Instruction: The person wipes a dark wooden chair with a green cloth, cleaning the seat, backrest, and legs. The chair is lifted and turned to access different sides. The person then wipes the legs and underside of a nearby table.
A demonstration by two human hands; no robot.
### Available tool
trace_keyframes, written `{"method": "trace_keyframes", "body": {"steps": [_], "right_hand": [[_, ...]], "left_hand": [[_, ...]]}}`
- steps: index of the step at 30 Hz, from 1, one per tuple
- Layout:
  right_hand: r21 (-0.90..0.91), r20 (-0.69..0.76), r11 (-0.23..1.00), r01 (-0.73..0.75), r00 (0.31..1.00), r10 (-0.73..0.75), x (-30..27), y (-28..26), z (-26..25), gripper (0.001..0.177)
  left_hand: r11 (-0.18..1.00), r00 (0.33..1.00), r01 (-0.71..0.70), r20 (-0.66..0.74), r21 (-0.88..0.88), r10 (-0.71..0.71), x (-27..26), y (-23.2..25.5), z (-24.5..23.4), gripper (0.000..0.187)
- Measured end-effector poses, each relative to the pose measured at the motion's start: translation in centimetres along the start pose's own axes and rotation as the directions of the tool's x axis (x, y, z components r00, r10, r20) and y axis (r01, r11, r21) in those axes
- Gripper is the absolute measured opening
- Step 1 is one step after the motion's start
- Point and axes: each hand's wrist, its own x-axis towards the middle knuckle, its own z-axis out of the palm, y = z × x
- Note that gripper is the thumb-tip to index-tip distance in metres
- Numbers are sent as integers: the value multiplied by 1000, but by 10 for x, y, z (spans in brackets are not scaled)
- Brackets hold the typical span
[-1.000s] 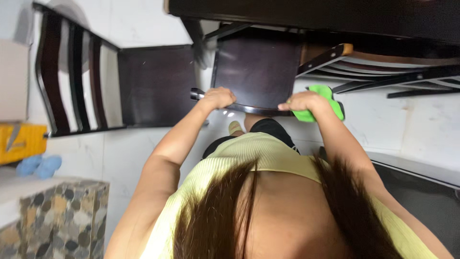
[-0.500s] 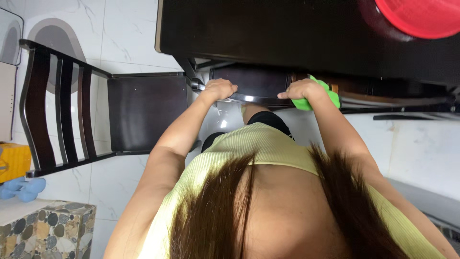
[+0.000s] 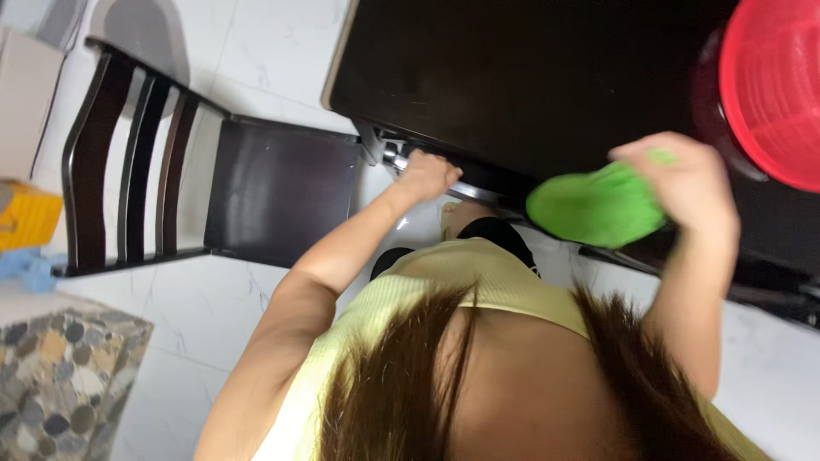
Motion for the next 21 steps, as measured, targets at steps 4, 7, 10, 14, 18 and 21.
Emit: {"method": "trace_keyframes", "body": {"steps": [4, 7, 10, 14, 18, 21], "right_hand": [[439, -115, 884, 162, 986, -124, 17, -35, -7, 19], [607, -20, 758, 240, 958, -287, 44, -68, 39, 25], [612, 179, 777, 149, 930, -319, 77, -110, 117, 26], [644, 500, 762, -61, 788, -359, 81, -143, 223, 32], [544, 730, 838, -40, 516, -449, 64, -147, 304, 20], [552, 729, 834, 9, 480, -487, 53, -142, 367, 5]], "left_hand": [[957, 878, -251, -450, -144, 162, -45, 5, 16, 26], [946, 812, -227, -581, -231, 52, -77, 14, 23, 31], [838, 733, -171, -636, -518, -243, -100, 20, 23, 34], [69, 711, -470, -424, -880, -562, -112, 17, 20, 54], [60, 456, -412, -262, -909, -851, -158, -10, 22, 35], [350, 327, -138, -376, -927, -867, -224, -36, 23, 27]]}}
